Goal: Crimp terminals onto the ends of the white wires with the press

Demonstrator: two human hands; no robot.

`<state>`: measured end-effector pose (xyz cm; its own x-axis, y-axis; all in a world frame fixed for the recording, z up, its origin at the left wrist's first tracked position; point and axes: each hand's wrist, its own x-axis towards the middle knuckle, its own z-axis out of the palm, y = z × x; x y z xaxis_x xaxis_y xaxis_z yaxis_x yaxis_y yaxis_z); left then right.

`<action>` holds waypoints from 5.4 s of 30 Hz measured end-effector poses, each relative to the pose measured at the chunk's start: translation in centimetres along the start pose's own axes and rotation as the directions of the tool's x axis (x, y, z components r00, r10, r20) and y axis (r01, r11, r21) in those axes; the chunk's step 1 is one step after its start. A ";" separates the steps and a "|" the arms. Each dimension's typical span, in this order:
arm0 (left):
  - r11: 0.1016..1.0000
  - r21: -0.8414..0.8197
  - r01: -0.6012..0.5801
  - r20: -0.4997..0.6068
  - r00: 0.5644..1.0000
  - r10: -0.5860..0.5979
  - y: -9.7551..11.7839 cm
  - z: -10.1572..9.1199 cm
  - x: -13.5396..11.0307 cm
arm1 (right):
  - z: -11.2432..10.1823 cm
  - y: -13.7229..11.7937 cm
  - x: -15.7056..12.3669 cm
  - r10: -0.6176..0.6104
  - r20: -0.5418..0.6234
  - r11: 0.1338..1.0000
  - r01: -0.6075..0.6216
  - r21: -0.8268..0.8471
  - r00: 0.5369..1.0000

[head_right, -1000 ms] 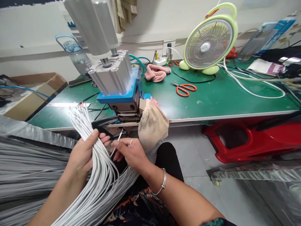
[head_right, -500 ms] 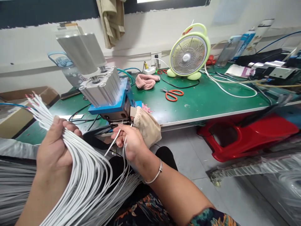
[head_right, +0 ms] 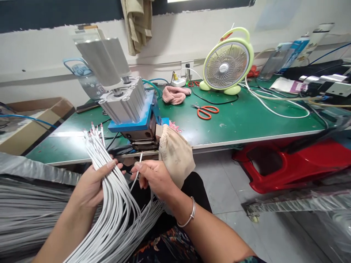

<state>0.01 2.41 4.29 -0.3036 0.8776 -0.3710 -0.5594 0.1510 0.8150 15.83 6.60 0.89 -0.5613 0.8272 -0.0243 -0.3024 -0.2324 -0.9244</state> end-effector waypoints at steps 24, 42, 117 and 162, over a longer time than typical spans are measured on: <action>0.994 0.082 -0.066 -0.095 0.993 0.074 -2.9 -1.5 -1.0 | 1.1 -2.2 1.2 0.161 -0.198 0.938 -0.088 0.337 0.967; 0.996 0.094 -0.006 0.045 0.999 0.002 -3.3 -2.2 -0.8 | 0.6 -1.5 -0.5 -0.088 -0.211 0.979 0.046 -0.197 0.974; 0.976 0.195 -0.099 0.130 0.989 0.074 -2.8 -1.2 -0.5 | -0.5 -1.7 0.0 0.054 -0.065 0.998 -0.051 0.045 0.996; 0.793 0.539 -0.285 0.215 0.956 0.198 -1.9 -2.1 0.2 | 1.3 0.8 0.7 -0.079 -0.007 0.988 0.077 -0.132 0.997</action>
<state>-0.59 1.31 1.75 -0.2354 0.9669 -0.0981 0.0583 0.1148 0.9917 14.14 6.32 0.63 -0.5306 0.8464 0.0458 -0.2404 -0.0985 -0.9657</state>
